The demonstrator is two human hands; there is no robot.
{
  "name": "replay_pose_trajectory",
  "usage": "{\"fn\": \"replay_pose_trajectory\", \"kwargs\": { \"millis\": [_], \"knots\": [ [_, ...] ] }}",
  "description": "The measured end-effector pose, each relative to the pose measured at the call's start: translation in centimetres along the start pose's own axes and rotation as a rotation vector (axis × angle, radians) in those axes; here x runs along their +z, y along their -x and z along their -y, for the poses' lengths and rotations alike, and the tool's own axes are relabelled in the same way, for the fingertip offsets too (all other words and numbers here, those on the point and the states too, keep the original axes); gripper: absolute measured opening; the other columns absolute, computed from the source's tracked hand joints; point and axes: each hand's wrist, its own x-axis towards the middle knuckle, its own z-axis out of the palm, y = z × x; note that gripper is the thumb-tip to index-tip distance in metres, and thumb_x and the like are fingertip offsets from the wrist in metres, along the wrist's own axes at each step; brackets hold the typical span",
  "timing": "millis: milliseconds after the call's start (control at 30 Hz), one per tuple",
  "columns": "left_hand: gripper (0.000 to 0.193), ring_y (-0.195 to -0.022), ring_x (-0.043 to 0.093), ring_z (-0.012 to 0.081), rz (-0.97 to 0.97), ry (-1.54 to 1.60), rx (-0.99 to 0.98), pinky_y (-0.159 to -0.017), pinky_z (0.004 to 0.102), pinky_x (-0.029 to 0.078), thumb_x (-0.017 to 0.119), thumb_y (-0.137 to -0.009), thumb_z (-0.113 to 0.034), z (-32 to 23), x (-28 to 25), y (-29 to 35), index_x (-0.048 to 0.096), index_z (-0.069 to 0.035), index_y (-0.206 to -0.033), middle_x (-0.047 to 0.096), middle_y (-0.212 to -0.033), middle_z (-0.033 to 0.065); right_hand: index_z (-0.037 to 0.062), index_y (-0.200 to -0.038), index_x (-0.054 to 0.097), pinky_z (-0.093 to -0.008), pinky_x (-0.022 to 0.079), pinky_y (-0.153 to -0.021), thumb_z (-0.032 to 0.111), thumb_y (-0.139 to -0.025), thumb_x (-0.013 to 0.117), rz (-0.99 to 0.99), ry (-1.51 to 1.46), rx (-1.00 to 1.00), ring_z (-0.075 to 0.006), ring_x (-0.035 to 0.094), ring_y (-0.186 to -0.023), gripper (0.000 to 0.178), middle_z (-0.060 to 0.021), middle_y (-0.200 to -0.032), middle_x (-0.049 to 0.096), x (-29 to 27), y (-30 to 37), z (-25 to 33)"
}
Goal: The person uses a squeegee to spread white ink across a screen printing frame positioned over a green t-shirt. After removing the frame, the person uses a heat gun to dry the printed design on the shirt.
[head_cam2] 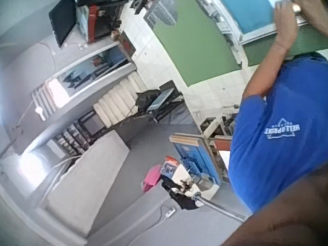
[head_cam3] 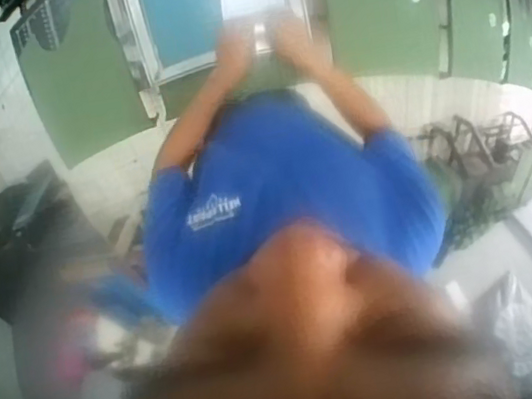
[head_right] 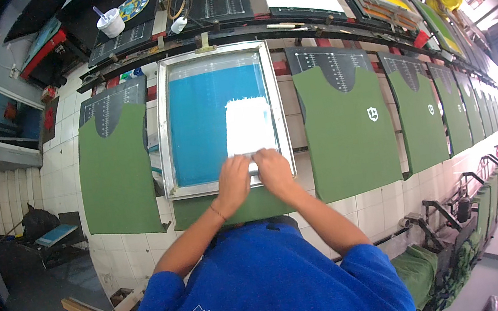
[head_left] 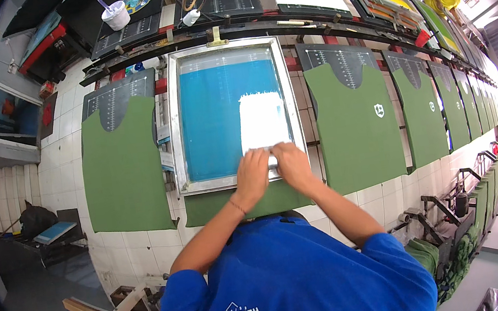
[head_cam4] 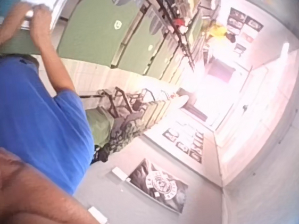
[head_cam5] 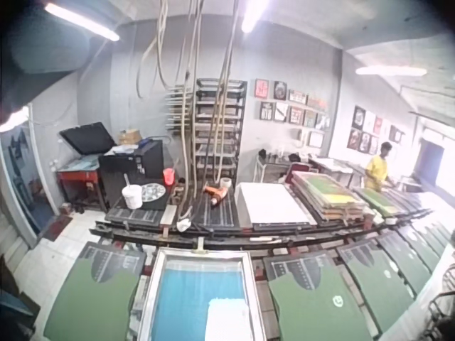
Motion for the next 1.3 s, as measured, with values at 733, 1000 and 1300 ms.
{"fn": "replay_pose_trajectory", "kwargs": {
  "millis": [733,1000,1300],
  "knots": [
    [0.03,-0.1,0.055,0.0333,-0.058,-0.042,0.068,-0.085,0.0433,0.046,0.063,-0.078,0.001,3.6,0.0,-6.8,0.06,-0.003,-0.108,0.059,-0.103,0.0129,0.006,-0.096,0.071,-0.0416,0.055,-0.082,-0.003,-0.071,0.066,-0.13,0.115,-0.055,-0.0321,0.065,-0.095,0.027,-0.0115,-0.098,0.068,-1.4,-7.2,-1.8],
    [0.037,-0.109,0.054,0.0316,0.134,-0.11,0.101,-0.09,0.0429,0.044,0.067,-0.081,-0.008,0.4,1.1,3.8,0.059,-0.001,-0.117,0.058,-0.114,0.0131,0.0015,-0.114,0.063,-0.0413,0.045,-0.1,-0.001,-0.068,0.066,-0.151,0.067,-0.14,-0.0313,0.056,-0.112,0.047,-0.0119,-0.115,0.063,2.1,4.4,1.2],
    [0.04,-0.119,0.049,0.0389,0.094,0.089,-0.022,-0.101,0.0504,0.04,0.072,-0.086,-0.019,3.3,-3.6,6.2,0.06,0.0,-0.119,0.056,-0.127,0.0192,0.0049,-0.122,0.062,-0.0455,0.043,-0.104,0.01,-0.078,0.063,-0.293,-0.148,0.018,-0.0342,0.056,-0.119,0.044,-0.0143,-0.123,0.063,1.6,6.8,0.1]
  ]
}}
